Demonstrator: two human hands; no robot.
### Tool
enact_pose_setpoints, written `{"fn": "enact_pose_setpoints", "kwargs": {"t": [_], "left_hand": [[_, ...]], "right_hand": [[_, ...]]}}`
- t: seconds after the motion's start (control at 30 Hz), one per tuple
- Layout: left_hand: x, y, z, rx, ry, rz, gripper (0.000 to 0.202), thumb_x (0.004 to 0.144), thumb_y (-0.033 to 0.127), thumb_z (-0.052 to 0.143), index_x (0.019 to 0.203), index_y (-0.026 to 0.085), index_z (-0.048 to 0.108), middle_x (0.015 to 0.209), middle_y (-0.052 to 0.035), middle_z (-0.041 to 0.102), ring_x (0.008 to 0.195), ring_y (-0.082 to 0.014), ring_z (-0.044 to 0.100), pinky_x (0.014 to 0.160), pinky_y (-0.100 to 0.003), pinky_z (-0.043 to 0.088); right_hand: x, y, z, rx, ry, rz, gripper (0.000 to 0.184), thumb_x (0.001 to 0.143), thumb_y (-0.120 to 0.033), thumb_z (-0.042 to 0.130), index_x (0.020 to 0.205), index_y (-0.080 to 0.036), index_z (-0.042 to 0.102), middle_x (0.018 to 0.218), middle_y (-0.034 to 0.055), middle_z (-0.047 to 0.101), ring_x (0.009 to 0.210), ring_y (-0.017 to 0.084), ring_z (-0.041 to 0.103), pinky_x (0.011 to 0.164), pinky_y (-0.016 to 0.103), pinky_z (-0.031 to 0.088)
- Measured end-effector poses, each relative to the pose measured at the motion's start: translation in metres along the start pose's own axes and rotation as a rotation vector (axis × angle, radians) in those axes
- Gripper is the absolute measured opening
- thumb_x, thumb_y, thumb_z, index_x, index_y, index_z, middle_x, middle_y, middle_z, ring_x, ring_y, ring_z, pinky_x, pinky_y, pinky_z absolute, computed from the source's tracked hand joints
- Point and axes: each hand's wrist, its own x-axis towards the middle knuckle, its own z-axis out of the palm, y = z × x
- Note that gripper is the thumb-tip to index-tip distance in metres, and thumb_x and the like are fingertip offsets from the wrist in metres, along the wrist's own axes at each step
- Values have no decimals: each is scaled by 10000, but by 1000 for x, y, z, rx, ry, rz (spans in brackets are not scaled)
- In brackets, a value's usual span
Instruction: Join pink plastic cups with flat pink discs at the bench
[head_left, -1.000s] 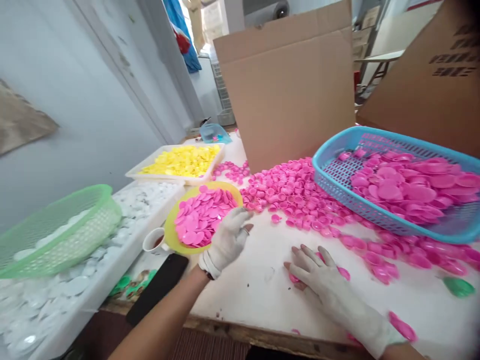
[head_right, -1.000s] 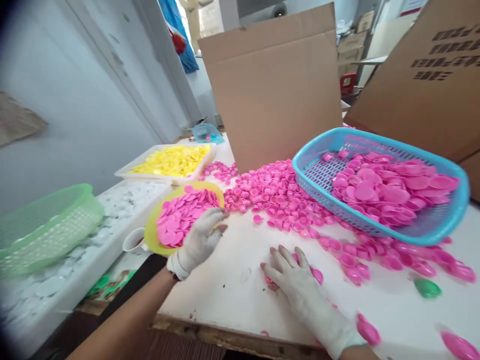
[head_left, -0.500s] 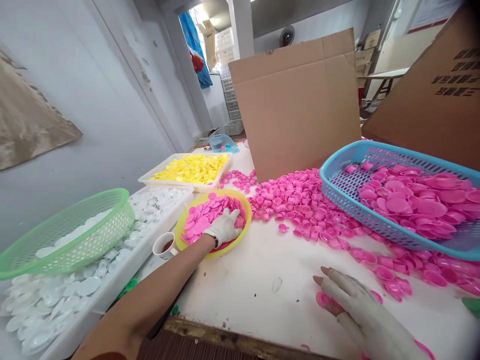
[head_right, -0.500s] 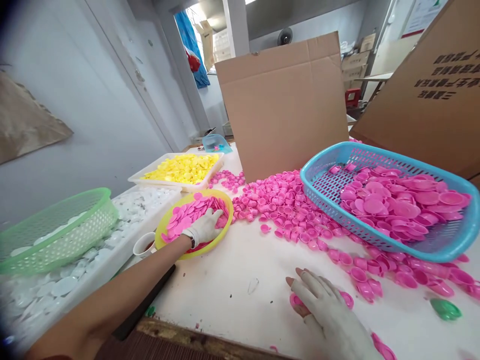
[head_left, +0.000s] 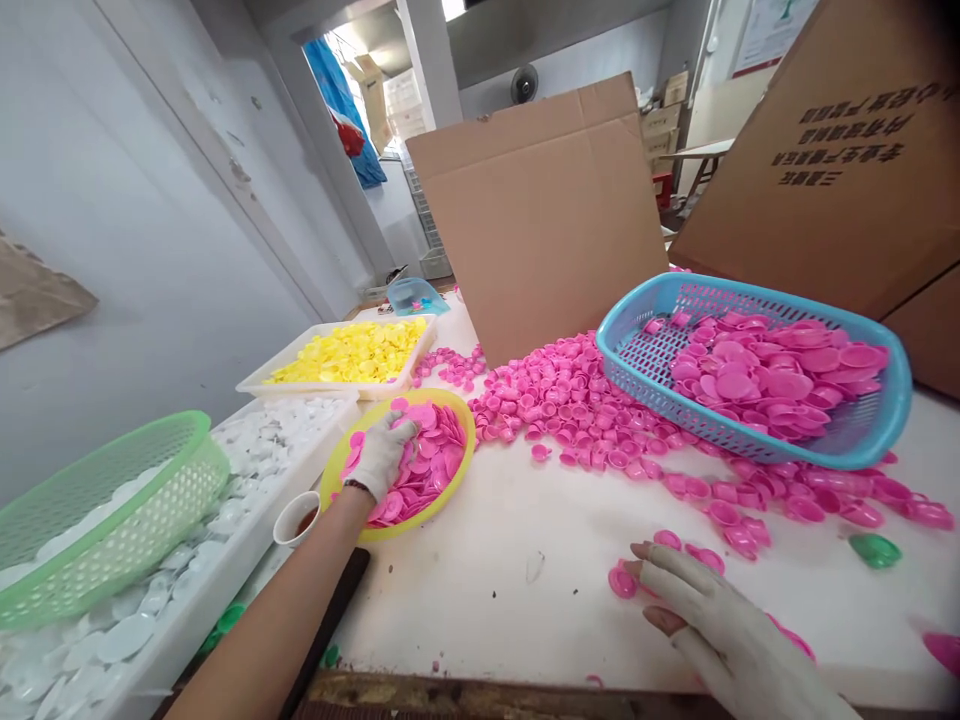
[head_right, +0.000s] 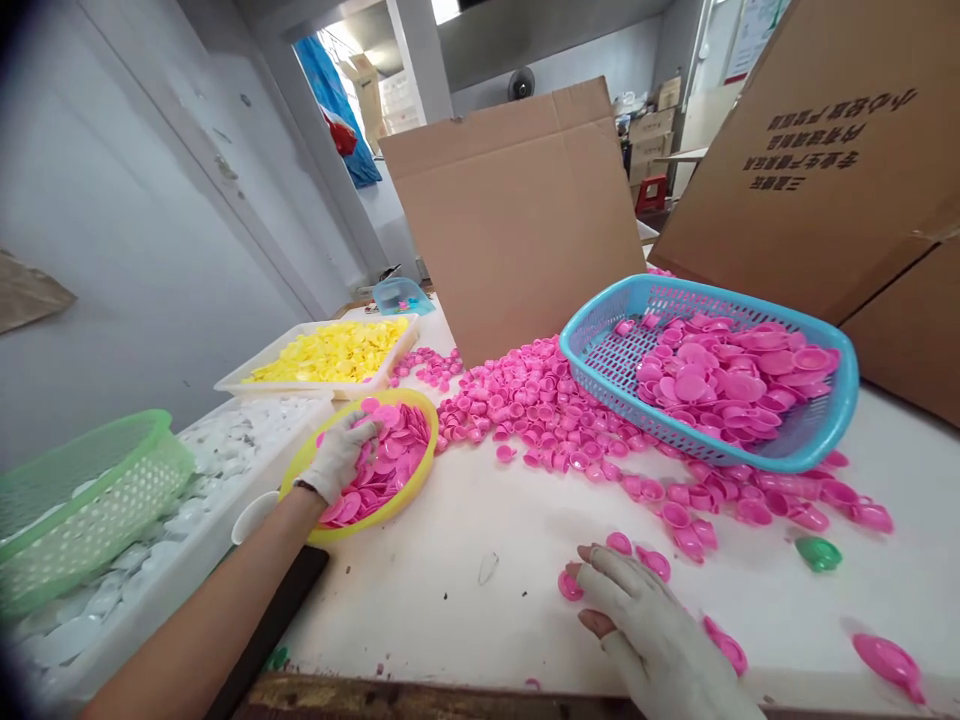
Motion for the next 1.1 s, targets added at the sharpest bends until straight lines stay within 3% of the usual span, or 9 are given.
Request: {"fn": "enact_pose_setpoints", "kwargs": {"t": [0.1,0.2,0.33,0.43,0.53,0.67,0.9,1.0,1.1], "left_hand": [[-28,18,4,-98,-118,78,182,783,320,573,910,203,517,551,62,465,403,-59,396,395,-181,333],[-64,19,35,-12,-267,107,206,760,338,593,897,194,535,532,68,476,375,-62,394,362,-176,307],[-101,-15,93,224,-413,151,74,733,214,558,791,170,550,587,44,540,492,-84,484,486,-198,387],[-111,-42,116,425,-421,268,35,747,176,525,765,172,554,663,13,582,607,-118,528,581,-234,410],[-110,-52,112,600,-360,425,107,771,235,557,857,177,581,845,-42,612,744,-164,560,690,-291,443],[-109,-45,99,712,-314,599,247,787,256,577,1027,198,585,1094,-86,573,999,-224,534,871,-361,430],[-110,-21,133,1022,-568,826,140,831,279,539,879,184,631,913,-91,613,858,-249,536,774,-414,410],[-103,-17,134,1060,-563,840,194,865,228,461,832,161,640,865,-105,623,823,-249,547,770,-430,399],[-98,-17,124,886,-473,827,195,855,195,451,827,160,641,906,-108,626,857,-246,553,786,-415,407]], "right_hand": [[3,-1,-8,48,30,43,318,862,-253,472,1145,-285,614,1201,81,631,1088,247,609,848,358,555],[9,-6,-14,78,5,111,289,882,-211,430,1083,-241,635,1149,97,646,1090,231,598,879,366,532],[16,-19,-14,5,-57,79,275,856,-131,430,1012,-207,643,1136,105,645,1096,246,578,935,434,484],[17,-25,-10,-63,-148,3,298,829,-95,449,1028,-212,638,1136,86,654,1121,275,556,977,505,433],[14,-24,-8,-65,-168,-3,318,810,-77,456,1036,-218,629,1149,80,649,1137,268,545,993,506,415],[10,-18,-9,-34,-105,91,238,811,-105,468,941,-220,631,1168,90,627,1170,256,522,999,475,411],[12,-11,-25,-18,0,100,242,854,-124,441,970,-215,633,1108,92,639,1145,236,535,973,438,435],[8,-4,-35,-6,53,121,240,873,-159,449,1016,-220,632,1093,83,643,1136,230,541,974,423,438],[3,0,-42,62,100,215,248,876,-197,443,1032,-228,633,1086,83,643,1086,233,569,914,397,476]]}}
